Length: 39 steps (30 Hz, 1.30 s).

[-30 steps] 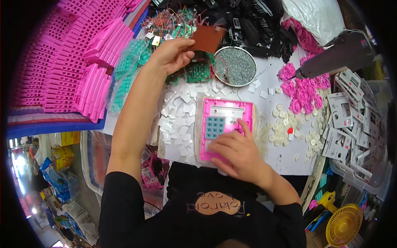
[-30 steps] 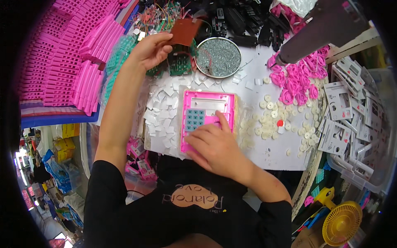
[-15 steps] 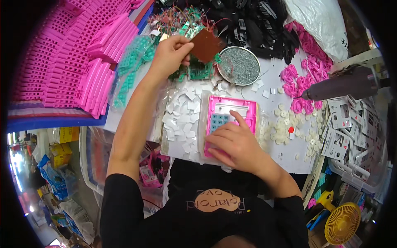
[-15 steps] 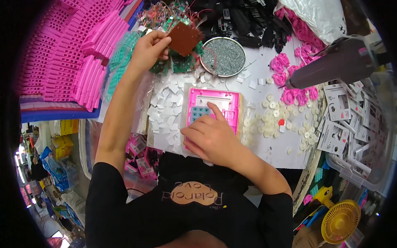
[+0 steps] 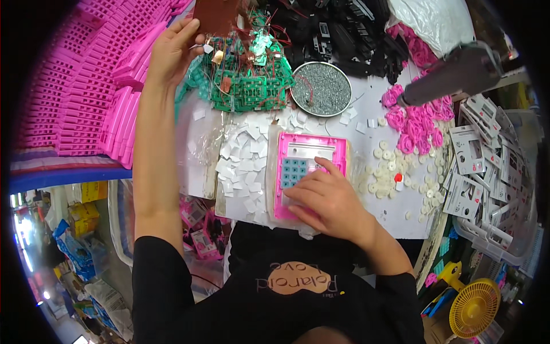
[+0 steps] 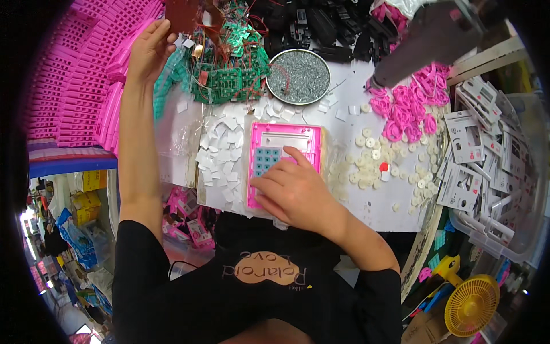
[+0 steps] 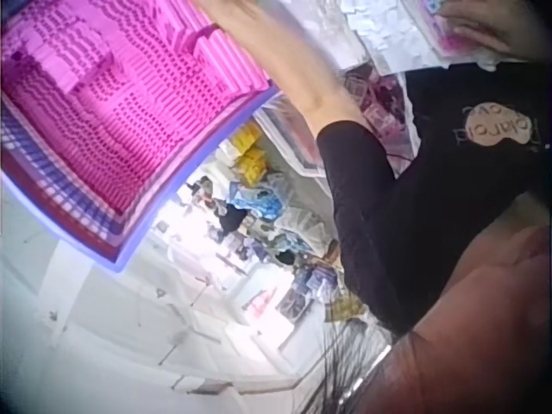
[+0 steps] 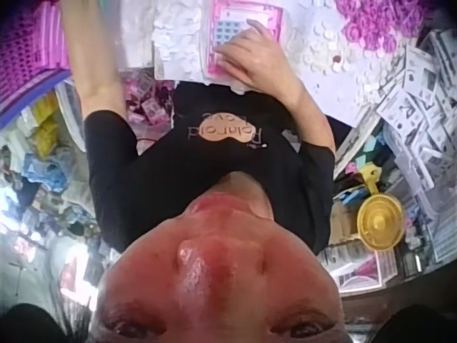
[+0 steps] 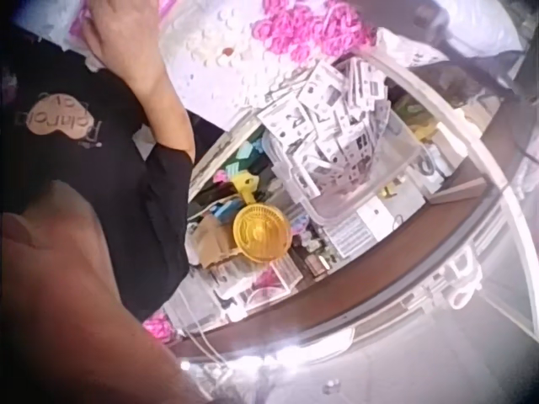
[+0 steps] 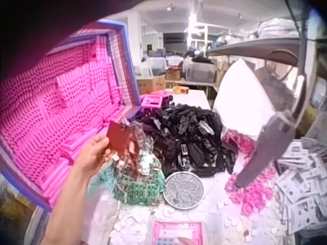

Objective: Assemble a toy calculator by inserting a circuit board and components and using a glue gun to secure parts.

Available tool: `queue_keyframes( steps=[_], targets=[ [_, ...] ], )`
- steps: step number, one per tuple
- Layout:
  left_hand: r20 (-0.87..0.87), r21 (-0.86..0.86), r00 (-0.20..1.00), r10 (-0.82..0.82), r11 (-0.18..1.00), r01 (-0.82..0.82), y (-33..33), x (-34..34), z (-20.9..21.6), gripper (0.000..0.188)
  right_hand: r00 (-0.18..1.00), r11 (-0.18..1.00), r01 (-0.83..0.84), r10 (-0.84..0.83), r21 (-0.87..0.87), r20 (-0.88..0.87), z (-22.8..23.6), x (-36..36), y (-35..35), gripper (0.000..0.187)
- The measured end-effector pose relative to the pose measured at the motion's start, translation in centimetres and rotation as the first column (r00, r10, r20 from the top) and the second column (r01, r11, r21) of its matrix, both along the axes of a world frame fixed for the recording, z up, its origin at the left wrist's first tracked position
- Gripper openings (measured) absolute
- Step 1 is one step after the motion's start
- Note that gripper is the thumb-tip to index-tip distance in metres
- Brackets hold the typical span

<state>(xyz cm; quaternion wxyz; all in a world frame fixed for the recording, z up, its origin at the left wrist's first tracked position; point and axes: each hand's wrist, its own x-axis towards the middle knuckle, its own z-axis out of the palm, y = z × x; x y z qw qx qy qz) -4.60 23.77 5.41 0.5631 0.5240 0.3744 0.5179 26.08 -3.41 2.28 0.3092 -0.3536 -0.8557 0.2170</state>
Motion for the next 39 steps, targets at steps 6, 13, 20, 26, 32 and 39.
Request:
queue_keyframes(
  steps=[6, 13, 20, 26, 32, 39],
  targets=[
    [0.447, -0.162, 0.894, -0.026, 0.981, 0.109, 1.7, -4.3, -1.4, 0.010, 0.999, 0.999, -0.048, 0.048, 0.001, -0.018, -0.6, -0.3, 1.0, 0.026],
    [0.160, -0.321, 0.975, 0.152, 0.942, -0.094, 1.1, -5.6, -2.4, 0.014, 0.994, 0.995, -0.097, 0.096, -0.019, -0.043, -0.1, -1.0, 0.2, 0.026],
    [0.055, -0.203, 0.990, 0.130, 0.972, -0.117, -1.1, -7.9, -3.3, 0.014, 0.996, 0.996, -0.089, 0.089, 0.007, -0.029, 0.7, -1.9, 0.3, 0.023],
    [0.087, -0.140, 0.977, 0.197, 0.973, -0.184, -0.9, -8.3, -2.0, 0.015, 0.993, 0.992, -0.117, 0.118, 0.038, -0.006, 0.7, -2.2, 1.1, 0.023],
    [0.135, -0.091, 0.988, 0.075, 0.994, -0.063, -1.2, -8.2, -1.8, 0.021, 0.999, 0.998, -0.036, 0.037, 0.057, -0.032, 1.5, -1.9, 2.2, 0.021],
    [0.630, 0.008, 0.688, -0.360, 0.889, 0.457, -6.0, -5.7, -0.2, 0.047, 0.940, 0.973, 0.219, -0.190, 0.073, -0.282, 1.7, -3.6, 10.2, 0.023]
  ],
)
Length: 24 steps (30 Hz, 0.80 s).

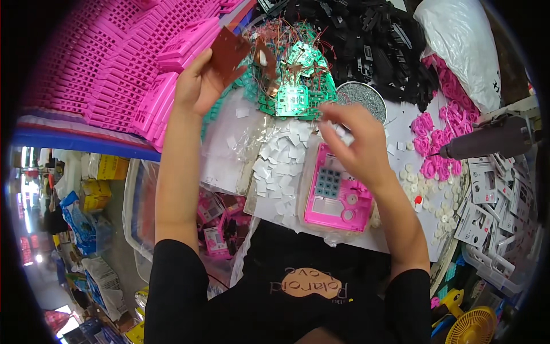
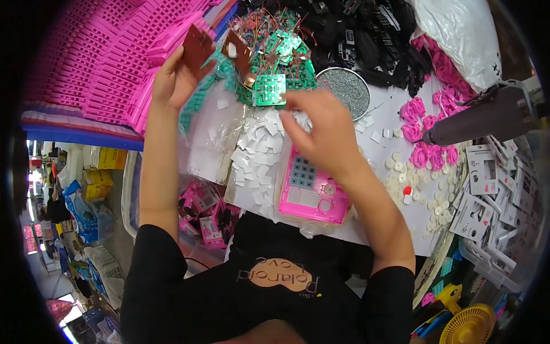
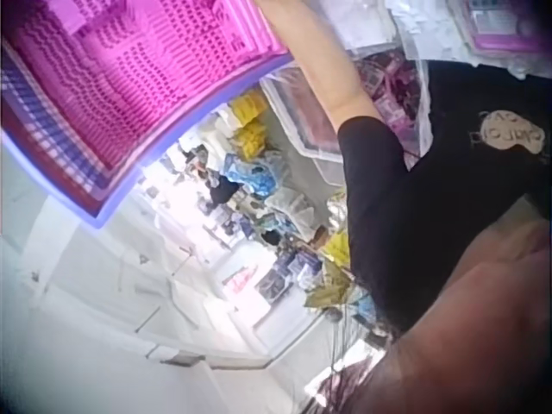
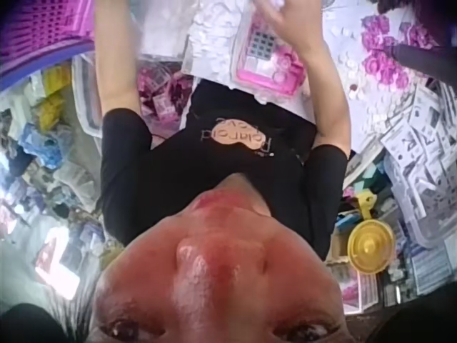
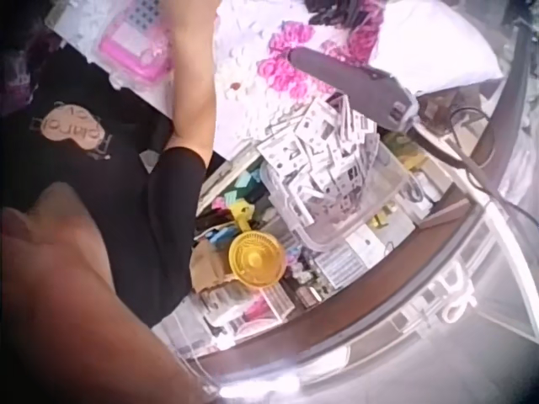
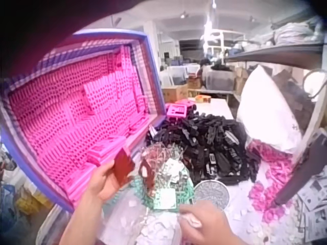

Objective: Assemble a toy calculator by inserting a circuit board and components and using a glue gun to secure parts.

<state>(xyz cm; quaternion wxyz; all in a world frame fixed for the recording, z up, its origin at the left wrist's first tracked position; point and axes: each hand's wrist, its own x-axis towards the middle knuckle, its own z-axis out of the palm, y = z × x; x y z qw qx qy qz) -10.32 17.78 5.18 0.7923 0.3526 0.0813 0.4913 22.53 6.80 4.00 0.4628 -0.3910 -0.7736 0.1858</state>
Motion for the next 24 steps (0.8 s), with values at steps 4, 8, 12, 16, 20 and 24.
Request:
queue_keyframes(
  steps=[4, 8, 12, 16, 20, 24],
  targets=[
    [-0.005, -0.033, 1.000, -0.025, 0.999, 0.024, -1.2, -0.7, -0.9, 0.046, 0.972, 0.978, -0.063, 0.015, -0.198, -0.233, -0.3, -2.9, 5.4, 0.034],
    [0.076, -0.064, 0.996, -0.054, 0.996, 0.059, -2.1, 0.0, -0.9, 0.047, 0.956, 0.944, -0.175, 0.095, -0.279, -0.276, -0.9, -5.9, 10.3, 0.044],
    [0.098, -0.123, 0.995, -0.027, 0.992, 0.039, -2.1, -0.1, -1.3, 0.047, 0.805, 0.562, -0.594, 0.433, -0.576, -0.407, -1.8, -7.4, 14.5, 0.051],
    [0.133, -0.149, 0.991, 0.024, 0.989, -0.003, -2.3, -0.6, -1.2, 0.046, 0.725, 0.494, -0.688, 0.473, -0.531, -0.500, -0.3, -8.1, 12.8, 0.041],
    [0.078, -0.166, 0.995, 0.070, 0.985, -0.056, -2.3, -1.1, -1.4, 0.045, 0.905, 0.848, -0.425, 0.394, -0.318, -0.159, -0.3, -8.4, 11.2, 0.017],
    [0.014, -0.201, 0.992, 0.125, 0.972, -0.120, -2.2, -2.2, -2.0, 0.041, 0.938, 0.901, -0.341, 0.306, -0.269, -0.164, -0.7, -7.4, 10.7, 0.018]
  ],
)
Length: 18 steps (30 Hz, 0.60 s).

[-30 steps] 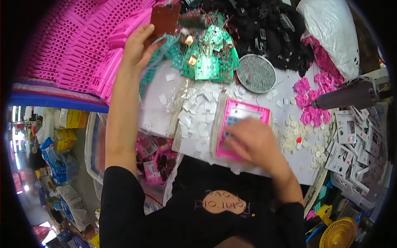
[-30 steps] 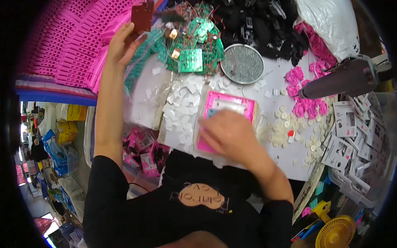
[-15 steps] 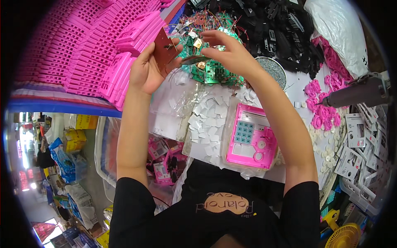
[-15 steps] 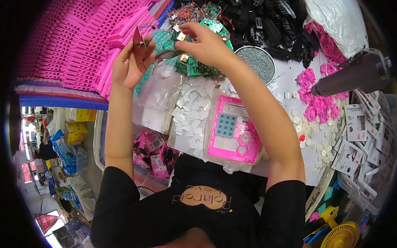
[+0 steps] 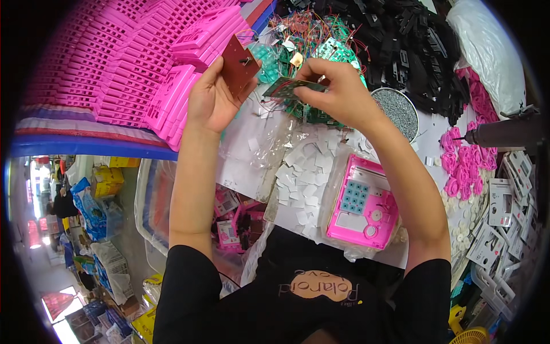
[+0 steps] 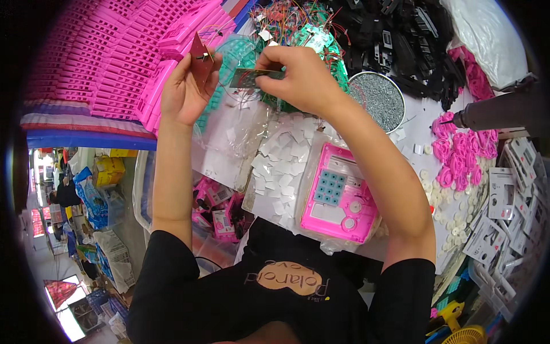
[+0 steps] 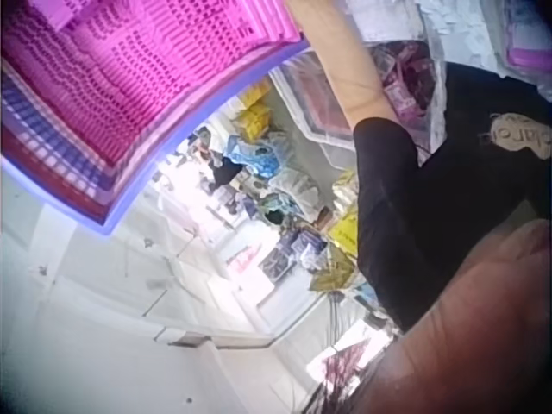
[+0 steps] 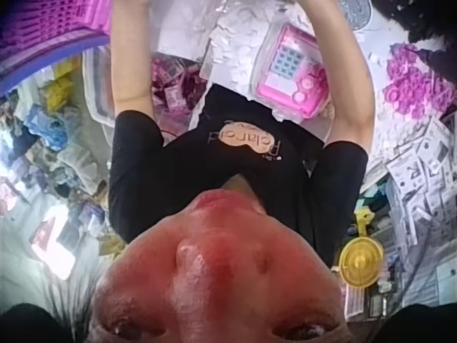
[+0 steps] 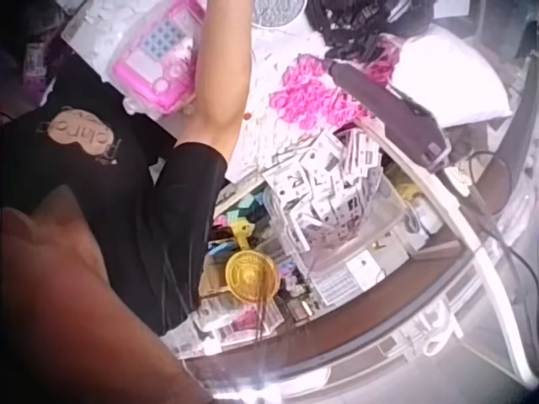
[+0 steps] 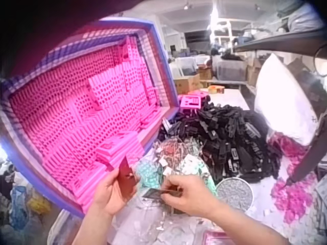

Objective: Assemble a toy calculator by inserting a circuit board and components and using a glue gun to secure parts.

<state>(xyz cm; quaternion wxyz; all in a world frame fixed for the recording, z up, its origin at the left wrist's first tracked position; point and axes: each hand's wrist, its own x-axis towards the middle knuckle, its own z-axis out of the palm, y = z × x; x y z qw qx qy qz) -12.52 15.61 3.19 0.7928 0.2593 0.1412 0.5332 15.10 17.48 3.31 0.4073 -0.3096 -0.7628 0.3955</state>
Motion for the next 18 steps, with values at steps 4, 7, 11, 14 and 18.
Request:
queue_keyframes(
  steps=[4, 7, 11, 14, 18],
  targets=[
    [-0.046, -0.085, 0.999, -0.028, 0.996, 0.024, -0.2, -0.4, -0.4, 0.036, 0.989, 0.996, 0.091, -0.091, -0.012, -0.115, -0.1, 0.2, -0.1, 0.017],
    [0.016, -0.081, 0.993, -0.117, 0.990, 0.117, -0.3, 0.0, -0.9, 0.033, 0.976, 0.987, 0.155, -0.148, 0.034, -0.163, -0.3, 0.2, -0.1, 0.016],
    [-0.004, -0.148, 0.996, -0.088, 0.985, 0.086, -0.5, -0.3, -1.3, 0.032, 0.936, 0.941, 0.318, -0.291, 0.117, -0.199, 0.7, 0.2, -0.8, 0.014],
    [0.010, -0.167, 0.994, -0.110, 0.980, 0.110, -0.8, 0.9, -0.8, 0.032, 0.923, 0.869, 0.379, -0.334, 0.318, -0.189, 0.6, 0.4, -0.6, 0.012],
    [0.022, -0.208, 0.998, -0.052, 0.976, 0.056, -1.3, 1.0, -0.3, 0.035, 0.958, 0.765, 0.283, -0.250, 0.578, -0.138, 0.4, 0.6, -0.6, 0.019]
  ],
)
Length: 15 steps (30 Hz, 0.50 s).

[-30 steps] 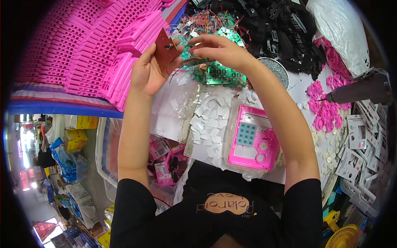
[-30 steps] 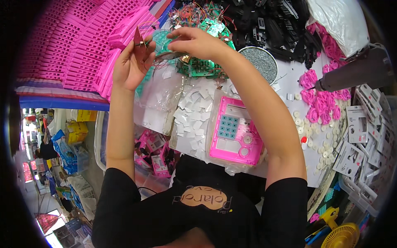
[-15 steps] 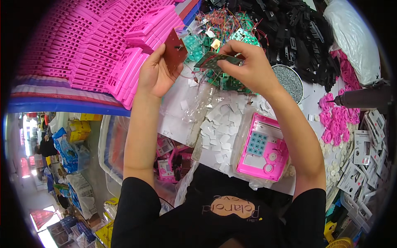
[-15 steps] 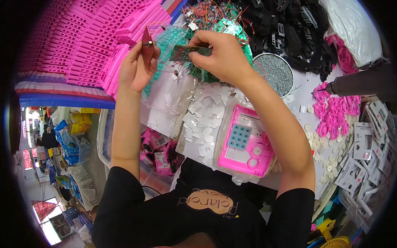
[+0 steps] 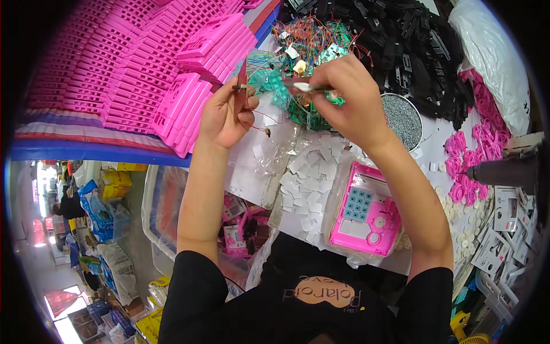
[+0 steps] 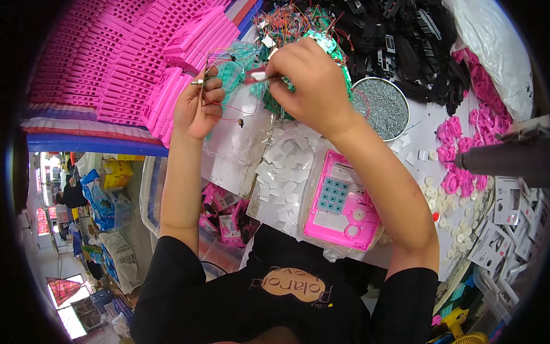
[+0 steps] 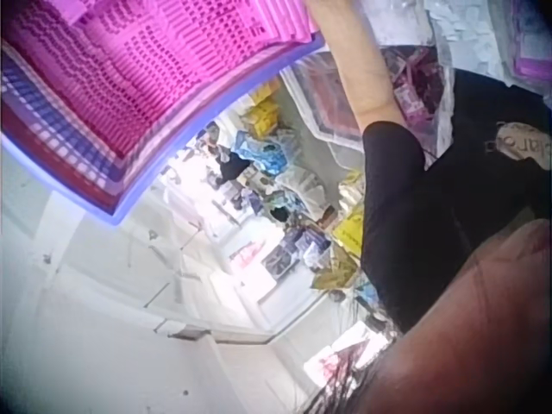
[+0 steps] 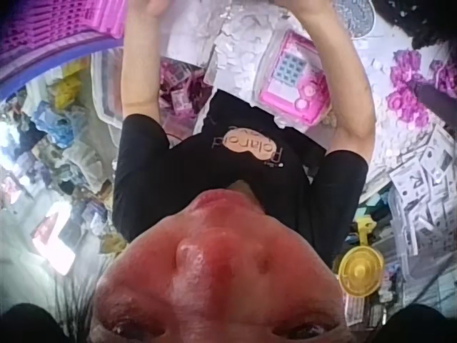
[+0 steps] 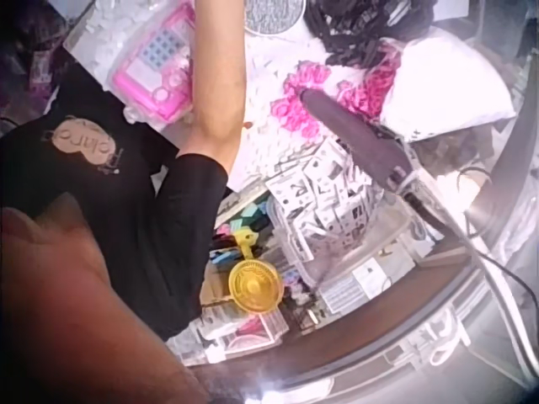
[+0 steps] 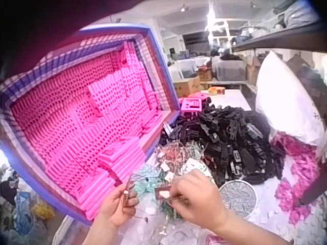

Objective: Assemble a toy calculator by inserting a circuit board and components and using a glue gun to secure parts.

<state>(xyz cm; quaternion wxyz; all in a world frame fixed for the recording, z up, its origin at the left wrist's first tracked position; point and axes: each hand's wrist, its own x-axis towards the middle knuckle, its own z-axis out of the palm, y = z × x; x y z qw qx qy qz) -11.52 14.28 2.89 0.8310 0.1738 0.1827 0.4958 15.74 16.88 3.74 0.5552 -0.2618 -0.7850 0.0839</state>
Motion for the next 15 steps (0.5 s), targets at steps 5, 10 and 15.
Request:
queue_keyframes(
  steps=[5, 10, 15],
  targets=[
    [0.007, 0.023, 1.000, -0.011, 1.000, 0.011, 0.0, -0.6, -0.8, 0.034, 0.995, 0.985, -0.060, 0.046, 0.160, 0.092, 0.2, 0.2, -1.1, 0.028],
    [0.021, 0.032, 1.000, -0.003, 0.999, 0.002, -0.3, 0.1, -0.6, 0.032, 0.991, 0.980, -0.061, 0.038, 0.187, 0.125, 0.3, 0.1, -2.0, 0.030],
    [0.032, 0.047, 0.999, 0.002, 0.999, -0.004, -0.6, 0.3, -0.4, 0.031, 0.992, 0.979, -0.054, 0.031, 0.195, 0.119, 0.2, 0.0, -2.3, 0.031]
  ],
)
